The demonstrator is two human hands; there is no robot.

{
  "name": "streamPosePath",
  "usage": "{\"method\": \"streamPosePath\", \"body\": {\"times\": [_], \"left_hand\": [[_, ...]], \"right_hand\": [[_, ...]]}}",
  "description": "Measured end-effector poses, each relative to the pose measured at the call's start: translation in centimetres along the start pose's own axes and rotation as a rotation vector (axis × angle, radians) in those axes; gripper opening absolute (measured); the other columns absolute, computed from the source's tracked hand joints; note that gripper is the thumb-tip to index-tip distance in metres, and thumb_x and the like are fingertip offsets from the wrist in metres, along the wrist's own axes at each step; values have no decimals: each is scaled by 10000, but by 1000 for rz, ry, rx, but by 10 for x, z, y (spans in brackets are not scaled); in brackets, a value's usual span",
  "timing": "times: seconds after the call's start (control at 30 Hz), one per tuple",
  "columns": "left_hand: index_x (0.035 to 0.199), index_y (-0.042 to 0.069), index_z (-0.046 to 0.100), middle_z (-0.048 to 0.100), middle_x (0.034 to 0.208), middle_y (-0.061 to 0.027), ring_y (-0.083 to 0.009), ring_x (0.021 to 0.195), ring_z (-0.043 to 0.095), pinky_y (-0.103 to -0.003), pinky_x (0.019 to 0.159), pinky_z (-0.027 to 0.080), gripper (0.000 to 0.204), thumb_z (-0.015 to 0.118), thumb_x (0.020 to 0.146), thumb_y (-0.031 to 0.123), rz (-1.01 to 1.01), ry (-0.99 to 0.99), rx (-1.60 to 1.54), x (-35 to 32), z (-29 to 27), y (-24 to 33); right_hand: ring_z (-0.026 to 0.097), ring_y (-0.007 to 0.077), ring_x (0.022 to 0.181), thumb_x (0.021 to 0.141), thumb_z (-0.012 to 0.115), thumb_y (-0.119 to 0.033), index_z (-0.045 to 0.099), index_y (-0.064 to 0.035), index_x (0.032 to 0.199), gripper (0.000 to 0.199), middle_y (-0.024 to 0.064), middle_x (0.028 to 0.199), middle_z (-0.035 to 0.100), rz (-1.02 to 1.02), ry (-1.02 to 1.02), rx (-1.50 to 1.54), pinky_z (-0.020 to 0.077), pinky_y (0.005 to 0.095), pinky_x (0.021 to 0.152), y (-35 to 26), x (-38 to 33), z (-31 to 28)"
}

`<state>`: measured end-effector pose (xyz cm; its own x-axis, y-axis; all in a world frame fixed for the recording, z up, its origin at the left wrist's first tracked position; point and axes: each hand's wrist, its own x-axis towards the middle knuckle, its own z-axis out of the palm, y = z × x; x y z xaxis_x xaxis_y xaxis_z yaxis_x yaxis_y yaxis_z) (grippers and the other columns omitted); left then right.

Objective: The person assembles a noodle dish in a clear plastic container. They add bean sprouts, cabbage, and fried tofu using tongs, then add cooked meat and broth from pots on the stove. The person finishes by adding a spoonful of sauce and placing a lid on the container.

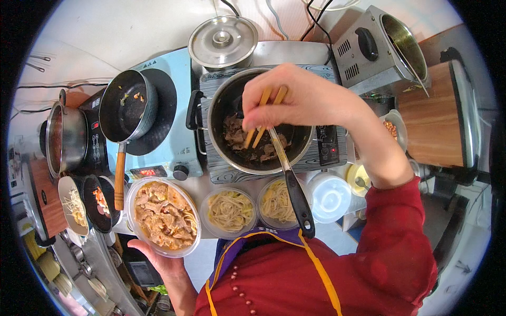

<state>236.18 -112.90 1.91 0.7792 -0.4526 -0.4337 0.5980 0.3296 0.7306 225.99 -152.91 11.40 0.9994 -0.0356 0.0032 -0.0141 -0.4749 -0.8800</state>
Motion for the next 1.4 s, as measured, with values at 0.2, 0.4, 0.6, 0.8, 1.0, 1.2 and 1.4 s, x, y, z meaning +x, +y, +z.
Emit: {"method": "streamPosePath", "body": {"times": [0.2, 0.4, 0.6, 0.8, 1.0, 1.2, 1.4], "left_hand": [[1547, 109, 225, 314, 1567, -101, -296, 1410, 360, -487, 1156, 324, 965, 357, 872, 785, 17, 15, -65, -4, -2, -2], [1534, 76, 251, 359, 1543, -107, -288, 1390, 392, -467, 1153, 334, 972, 394, 870, 771, 9, 16, -30, -9, -10, -1], [1527, 72, 263, 365, 1539, -103, -280, 1387, 396, -463, 1150, 336, 953, 414, 878, 752, 17, -6, -56, -11, -14, -6], [1524, 86, 277, 367, 1541, -96, -289, 1385, 398, -475, 1145, 340, 966, 443, 855, 762, 15, -38, -26, -9, -12, -14], [1537, 83, 243, 342, 1551, -121, -303, 1400, 376, -484, 1147, 336, 981, 416, 861, 774, 52, -27, 21, -8, -15, -15], [1537, 75, 237, 332, 1554, -118, -287, 1410, 359, -454, 1161, 306, 945, 367, 895, 756, 29, -202, 85, -4, -19, -16], [1531, 66, 256, 352, 1548, -98, -258, 1416, 350, -423, 1172, 279, 920, 348, 912, 741, -35, -258, 93, -2, -36, 6]], "right_hand": [[641, 108, 670, 907, 696, -128, 673, 14, 863, 150, 48, 731, 675, 69, -114, 52, 509, 239, 608, -2, -15, -9], [622, 101, 661, 936, 673, -213, 668, 5, 871, 227, 49, 723, 658, 8, 176, -300, 504, 260, 606, -5, -19, -12], [590, 76, 620, 968, 642, -263, 647, 15, 878, 293, 28, 669, 614, 57, 321, 71, 485, 255, 590, 6, -32, 6], [578, 72, 585, 971, 637, -251, 618, 22, 828, 309, 25, 636, 577, 173, 443, 70, 464, 241, 544, 18, -34, 23], [588, 89, 565, 972, 631, -268, 630, 17, 834, 317, 41, 628, 590, 101, 546, 15, 455, 254, 520, -3, -49, 39], [603, 68, 651, 996, 604, -305, 629, 14, 845, 353, 13, 733, 614, 379, 622, -176, 519, 222, 591, -9, -50, 57], [632, 91, 657, 982, 627, -247, 653, 16, 935, 269, 31, 756, 650, 93, 722, -281, 534, 241, 602, -11, -39, 75]]}}
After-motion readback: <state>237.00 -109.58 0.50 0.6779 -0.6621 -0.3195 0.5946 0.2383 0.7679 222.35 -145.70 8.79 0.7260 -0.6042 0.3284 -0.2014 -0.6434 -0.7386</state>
